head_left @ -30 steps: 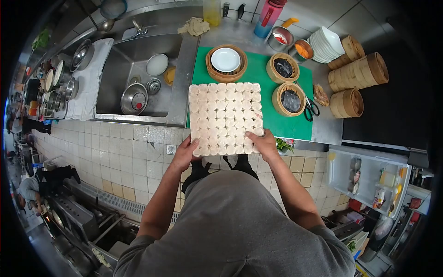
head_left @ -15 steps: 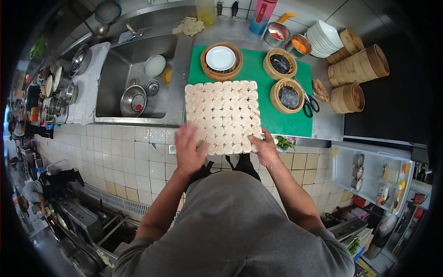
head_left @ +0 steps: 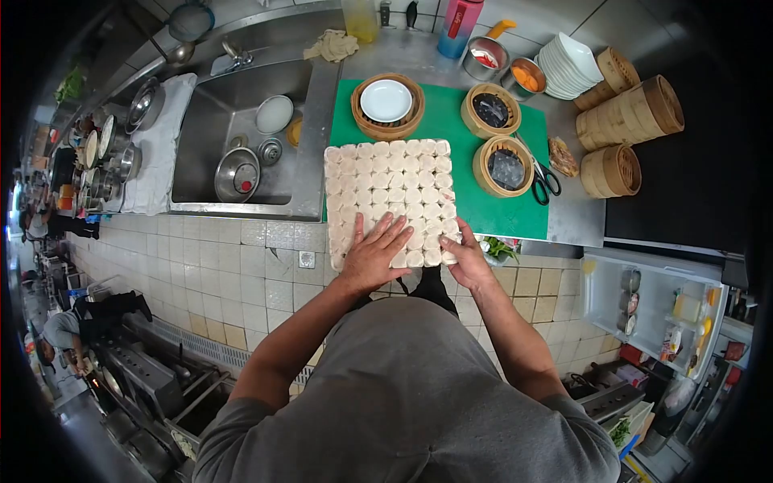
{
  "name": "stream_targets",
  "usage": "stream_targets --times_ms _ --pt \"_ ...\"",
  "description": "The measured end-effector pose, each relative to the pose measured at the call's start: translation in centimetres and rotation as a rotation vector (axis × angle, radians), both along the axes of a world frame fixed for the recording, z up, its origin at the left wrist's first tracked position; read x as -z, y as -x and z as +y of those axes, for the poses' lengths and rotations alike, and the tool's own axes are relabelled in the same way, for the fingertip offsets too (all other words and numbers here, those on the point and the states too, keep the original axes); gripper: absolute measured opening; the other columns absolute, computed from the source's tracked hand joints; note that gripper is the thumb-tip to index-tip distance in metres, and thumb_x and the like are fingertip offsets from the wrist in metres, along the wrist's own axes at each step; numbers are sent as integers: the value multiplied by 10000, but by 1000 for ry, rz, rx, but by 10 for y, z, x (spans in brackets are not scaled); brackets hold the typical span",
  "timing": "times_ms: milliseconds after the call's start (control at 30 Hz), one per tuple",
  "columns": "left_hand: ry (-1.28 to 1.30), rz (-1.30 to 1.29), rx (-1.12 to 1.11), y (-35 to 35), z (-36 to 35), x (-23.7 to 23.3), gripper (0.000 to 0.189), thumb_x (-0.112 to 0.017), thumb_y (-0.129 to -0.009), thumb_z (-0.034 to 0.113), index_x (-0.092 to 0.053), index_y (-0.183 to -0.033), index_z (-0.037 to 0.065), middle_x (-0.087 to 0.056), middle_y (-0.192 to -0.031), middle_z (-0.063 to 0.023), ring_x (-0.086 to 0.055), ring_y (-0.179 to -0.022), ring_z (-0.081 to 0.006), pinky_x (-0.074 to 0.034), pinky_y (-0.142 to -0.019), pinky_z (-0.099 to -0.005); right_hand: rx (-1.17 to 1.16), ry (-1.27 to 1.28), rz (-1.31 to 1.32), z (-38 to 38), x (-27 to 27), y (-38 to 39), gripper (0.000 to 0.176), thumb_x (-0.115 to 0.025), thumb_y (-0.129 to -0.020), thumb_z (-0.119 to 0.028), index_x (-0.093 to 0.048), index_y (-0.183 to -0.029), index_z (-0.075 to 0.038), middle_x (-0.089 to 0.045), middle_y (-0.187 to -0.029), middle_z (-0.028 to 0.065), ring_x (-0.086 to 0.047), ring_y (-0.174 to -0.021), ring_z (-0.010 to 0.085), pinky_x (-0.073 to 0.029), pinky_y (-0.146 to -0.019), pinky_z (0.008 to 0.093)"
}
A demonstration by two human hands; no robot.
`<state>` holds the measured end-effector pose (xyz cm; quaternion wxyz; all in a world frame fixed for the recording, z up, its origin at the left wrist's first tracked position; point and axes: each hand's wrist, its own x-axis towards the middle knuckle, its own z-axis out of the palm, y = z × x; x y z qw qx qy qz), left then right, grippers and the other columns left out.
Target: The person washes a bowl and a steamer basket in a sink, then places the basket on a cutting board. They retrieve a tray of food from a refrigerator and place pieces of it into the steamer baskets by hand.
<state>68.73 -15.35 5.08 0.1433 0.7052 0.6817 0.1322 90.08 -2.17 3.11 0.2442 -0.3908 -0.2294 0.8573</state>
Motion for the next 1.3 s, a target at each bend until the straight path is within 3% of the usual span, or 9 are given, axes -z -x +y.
stream_targets --times_ms 800,900,967,1000,1033,1067,1100,1167,1300 --pt "-2 -36 13 0 2 0 957 -803 -735 563 -454 -1539 180 -404 -1613 -25 -275 -1537 -218 -41 -1220 -690 -99 60 218 8 15 -16 736 -652 -973 -30 -305 -1595 -217 -470 -1519 108 -514 -1354 277 -466 -1106 445" --pt "-3 -43 2 -1 2 2 943 -809 -732 556 -456 -1541 224 -397 -1617 -23 -270 -1539 -214 -42 -1218 -695 -109 87 229 10 4 -12 728 -638 -975 -20 -316 -1590 -239 -463 -1528 103 -518 -1352 269 -483 -1088 446" --pt "0 -27 21 -2 3 2 914 -813 -734 547 -459 -1537 289 -382 -1625 -10 -275 -1536 -210 -39 -1216 -698 -77 75 34 8 -10 -5 666 -682 -974 -103 -370 -1562 -132 -522 -1473 126 -557 -1311 273 -520 -1033 421" --pt "-2 -27 17 -2 3 2 914 -813 -734 547 -459 -1537 289 -382 -1625 -10 -275 -1536 -210 -39 -1216 -698 -80 73 34 11 -7 0 666 -682 -974 -103 -370 -1562 -132 -522 -1473 126 -557 -1311 273 -520 -1033 421" --pt "6 -14 15 -3 3 2 901 -813 -738 544 -459 -1534 314 -375 -1629 -1 -274 -1536 -207 -38 -1214 -701 -69 81 -91 16 0 7 659 -719 -957 -168 -402 -1522 -46 -561 -1423 151 -588 -1269 276 -536 -996 405" --pt "14 0 15 -4 3 2 889 -812 -741 540 -460 -1532 339 -369 -1632 7 -273 -1536 -204 -37 -1212 -705 -54 89 -215 20 -1 13 687 -755 -940 -234 -433 -1481 40 -599 -1374 176 -619 -1227 279 -551 -960 389" --pt "9 1 17 -4 4 2 889 -812 -741 540 -460 -1532 339 -369 -1632 7 -273 -1536 -204 -37 -1212 -705 -52 85 -214 24 -4 18 687 -755 -940 -234 -433 -1481 40 -599 -1374 176 -619 -1227 279 -551 -960 389" --pt "17 -18 11 -4 3 1 882 -812 -746 534 -461 -1531 336 -362 -1635 17 -260 -1539 -197 -35 -1210 -708 -143 7 -447 30 -12 24 774 -812 -890 -333 -472 -1388 153 -643 -1292 221 -656 -1158 288 -558 -923 374" --pt "7 -17 12 -4 3 2 881 -812 -745 533 -463 -1531 339 -362 -1635 24 -244 -1544 -191 -35 -1207 -713 -189 -10 -606 36 -22 28 765 -817 -881 -317 -481 -1375 160 -640 -1292 239 -663 -1143 285 -562 -914 374"
